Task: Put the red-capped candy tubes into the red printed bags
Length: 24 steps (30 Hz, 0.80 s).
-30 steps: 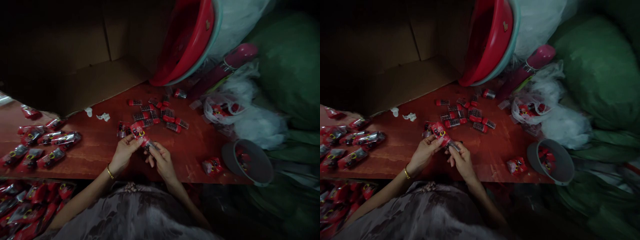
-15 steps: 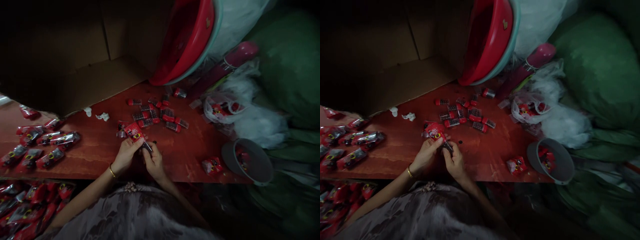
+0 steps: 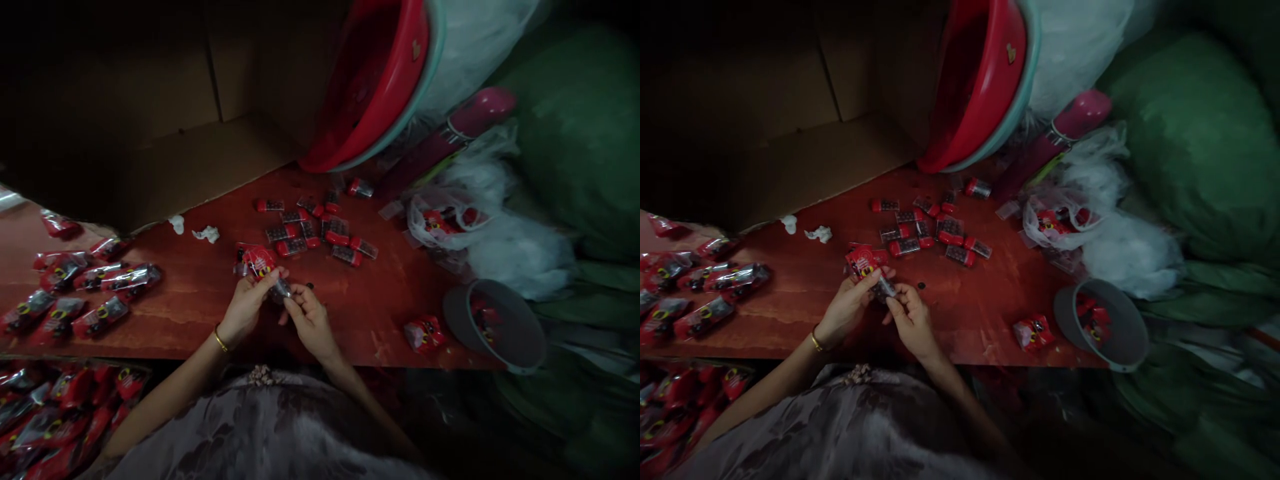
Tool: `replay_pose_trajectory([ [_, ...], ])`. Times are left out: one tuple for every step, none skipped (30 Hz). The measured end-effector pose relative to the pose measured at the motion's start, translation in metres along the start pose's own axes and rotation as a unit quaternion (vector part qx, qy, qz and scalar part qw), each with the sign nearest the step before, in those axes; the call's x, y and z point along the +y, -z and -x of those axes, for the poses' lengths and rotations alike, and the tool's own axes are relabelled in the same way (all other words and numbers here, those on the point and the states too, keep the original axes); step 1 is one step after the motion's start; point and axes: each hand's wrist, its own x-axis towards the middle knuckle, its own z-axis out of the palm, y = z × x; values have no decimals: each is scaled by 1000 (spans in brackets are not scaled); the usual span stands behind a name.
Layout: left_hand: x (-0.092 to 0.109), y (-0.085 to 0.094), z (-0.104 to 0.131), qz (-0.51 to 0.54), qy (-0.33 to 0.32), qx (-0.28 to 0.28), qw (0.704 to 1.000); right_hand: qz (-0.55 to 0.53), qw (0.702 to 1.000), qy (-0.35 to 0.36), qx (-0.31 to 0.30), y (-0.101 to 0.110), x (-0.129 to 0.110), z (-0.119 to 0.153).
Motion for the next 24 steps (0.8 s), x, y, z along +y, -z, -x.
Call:
replay_pose_trajectory([
  [0,0,0,7,9,-6,1000,30,999,11,14,1,0,0],
  [-1,-1,1,7,19,-19,1000,47,998,21,28,2,0,-1],
  [-2,0,2,4,24,-31,999,55,997,28,38,1,0,-2],
  [-3,0,3,3,29,-40,999,57,997,32,47,-1,1,-4],
  [-4,1,4,6,34,-45,998,57,996,36,58,-3,2,-7],
  [-5,3,6,12,41,-46,998,59,995,40,69,-6,3,-9],
  [-5,5,7,22,52,-44,997,67,994,46,80,-9,4,-12],
  [-4,7,9,31,68,-42,996,82,991,57,88,-12,5,-15],
  [-2,10,10,38,88,-40,995,106,987,73,93,-14,5,-19],
  [0,15,11,40,107,-37,993,141,981,91,91,-16,4,-22],
  [5,20,12,39,121,-28,992,187,972,113,87,-17,3,-26],
  [10,26,13,37,128,-12,991,240,958,138,81,-16,1,-31],
  [18,33,13,39,127,12,991,297,937,163,80,-14,-1,-36],
  [27,42,12,47,113,44,992,357,912,183,85,-11,-3,-42],
  [37,51,11,64,86,86,991,415,884,195,94,-7,-5,-49],
  [48,61,10,90,50,135,986,466,856,197,104,-2,-5,-55],
  [59,70,9,119,9,184,976,511,831,190,110,4,-5,-61],
  [69,78,8,148,-28,223,963,548,810,179,109,9,-4,-65],
  [76,84,8,170,-57,248,952,578,792,168,104,14,-3,-68],
  [80,87,9,181,-73,258,946,600,778,161,98,18,0,-68],
  [81,87,10,175,-79,254,948,614,767,158,94,22,3,-67],
  [78,85,11,148,-81,238,956,624,760,157,94,25,6,-64],
  [72,80,11,95,-88,217,968,629,755,156,99,27,9,-59],
  [64,73,11,17,-100,189,977,632,752,155,107,29,12,-54],
])
